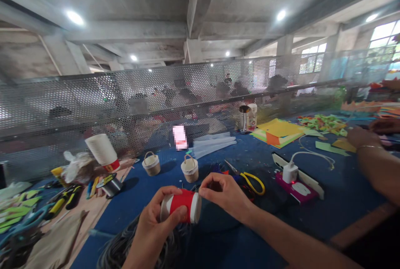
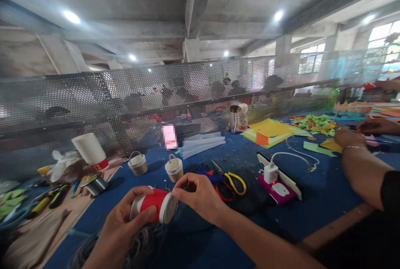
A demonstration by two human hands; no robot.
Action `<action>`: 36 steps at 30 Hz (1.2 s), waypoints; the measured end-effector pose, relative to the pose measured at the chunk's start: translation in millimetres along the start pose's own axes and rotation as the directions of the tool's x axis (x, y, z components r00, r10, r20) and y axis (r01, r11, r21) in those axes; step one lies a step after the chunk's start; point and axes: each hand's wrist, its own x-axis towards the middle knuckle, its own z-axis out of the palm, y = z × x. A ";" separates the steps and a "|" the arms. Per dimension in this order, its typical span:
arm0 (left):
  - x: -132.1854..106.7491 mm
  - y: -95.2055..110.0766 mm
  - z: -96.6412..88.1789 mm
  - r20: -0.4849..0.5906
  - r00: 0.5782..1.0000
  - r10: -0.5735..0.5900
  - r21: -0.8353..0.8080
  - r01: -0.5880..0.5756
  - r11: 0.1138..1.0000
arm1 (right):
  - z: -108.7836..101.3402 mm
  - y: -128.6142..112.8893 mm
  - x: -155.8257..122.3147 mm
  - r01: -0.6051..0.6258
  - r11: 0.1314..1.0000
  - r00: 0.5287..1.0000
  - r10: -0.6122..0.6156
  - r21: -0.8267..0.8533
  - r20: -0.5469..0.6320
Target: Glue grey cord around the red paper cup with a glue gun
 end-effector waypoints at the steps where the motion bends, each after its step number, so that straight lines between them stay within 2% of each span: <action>1: 0.3 -0.7 -0.4 0.004 1.000 0.000 -0.006 0.000 1.000 | 0.0 0.4 0.2 -0.001 1.000 1.000 0.001 0.003 0.000; 5: 1.4 -4.2 -2.2 0.029 1.000 0.000 -0.023 0.000 1.000 | -0.8 2.4 1.6 -0.016 0.999 1.000 0.015 0.034 0.023; 9: 1.9 -6.6 -2.2 0.056 0.998 -0.007 -0.048 0.010 0.999 | -1.4 2.9 3.0 -0.093 0.983 0.994 0.083 0.159 0.074; 18: 0.0 -3.5 2.8 -0.010 1.000 0.006 -0.006 -0.006 1.000 | -1.9 3.2 1.5 -0.238 0.903 0.969 0.197 0.358 0.146; 23: 4.3 -6.9 -0.5 0.013 1.000 -0.020 -0.046 0.020 0.999 | -3.8 3.0 1.5 -0.300 0.870 0.954 0.261 0.390 0.149; 31: 9.8 -8.6 -5.3 0.082 0.994 -0.073 -0.158 0.085 0.984 | -4.1 1.2 1.6 -0.243 0.905 0.969 0.212 0.350 0.127; 36: 9.9 -11.8 -7.1 0.091 0.994 -0.058 -0.125 0.069 0.990 | -1.5 2.3 2.3 -0.101 0.984 0.992 0.088 0.146 0.095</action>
